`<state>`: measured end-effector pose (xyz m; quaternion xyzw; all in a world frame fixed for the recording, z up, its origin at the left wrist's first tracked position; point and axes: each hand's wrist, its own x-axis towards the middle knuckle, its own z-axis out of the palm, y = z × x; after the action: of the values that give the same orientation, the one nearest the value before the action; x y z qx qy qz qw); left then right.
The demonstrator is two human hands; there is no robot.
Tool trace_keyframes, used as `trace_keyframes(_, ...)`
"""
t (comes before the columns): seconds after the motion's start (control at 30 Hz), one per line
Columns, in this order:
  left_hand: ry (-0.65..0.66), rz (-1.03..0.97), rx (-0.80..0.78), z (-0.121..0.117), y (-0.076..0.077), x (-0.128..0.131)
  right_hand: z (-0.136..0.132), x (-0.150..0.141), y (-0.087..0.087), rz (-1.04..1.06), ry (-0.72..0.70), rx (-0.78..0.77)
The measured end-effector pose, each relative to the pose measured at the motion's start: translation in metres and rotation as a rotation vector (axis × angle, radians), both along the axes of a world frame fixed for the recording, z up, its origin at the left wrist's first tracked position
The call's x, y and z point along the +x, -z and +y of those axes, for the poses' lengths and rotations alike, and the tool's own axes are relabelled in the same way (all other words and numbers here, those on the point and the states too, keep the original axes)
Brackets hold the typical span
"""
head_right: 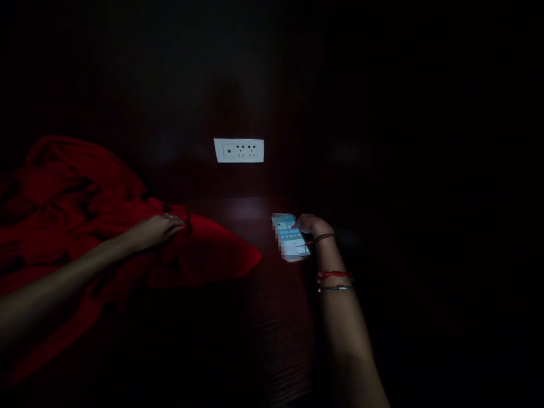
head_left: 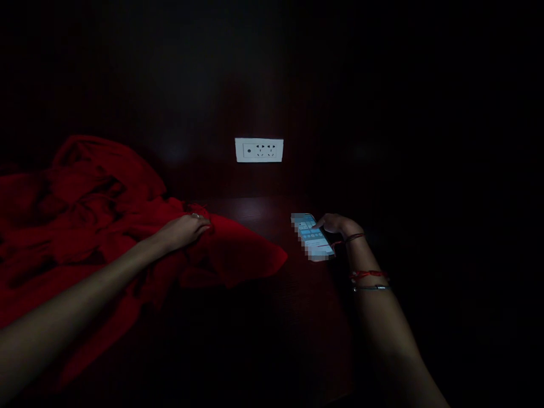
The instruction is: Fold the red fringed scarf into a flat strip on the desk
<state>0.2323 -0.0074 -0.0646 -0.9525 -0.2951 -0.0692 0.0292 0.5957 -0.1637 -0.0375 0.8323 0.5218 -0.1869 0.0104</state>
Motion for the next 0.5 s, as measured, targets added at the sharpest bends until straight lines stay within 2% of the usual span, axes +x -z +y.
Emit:
trace_keyframes(0.1,-0.011,0.037,-0.023,0.000,-0.005,0.010,0.004,0.004,0.007,0.009,-0.004,0.014)
trace_keyframes(0.27,0.006,-0.041,-0.195,-0.001,-0.023,0.014,0.015,0.004,0.018,-0.050,-0.022,0.133)
trace_keyframes(0.33,-0.029,-0.071,-0.163,0.003,-0.026,0.008,0.018,0.003,0.018,-0.114,-0.005,0.289)
trace_keyframes(0.4,-0.065,-0.031,-0.123,0.007,-0.026,-0.002,0.019,-0.001,0.013,-0.158,-0.022,0.520)
trace_keyframes(0.47,-0.106,0.068,-0.145,0.011,-0.023,-0.010,0.021,-0.015,0.003,-0.114,-0.107,0.711)
trace_keyframes(0.5,-0.121,0.115,-0.167,0.012,-0.022,-0.013,0.024,-0.028,-0.002,-0.044,-0.169,0.751)
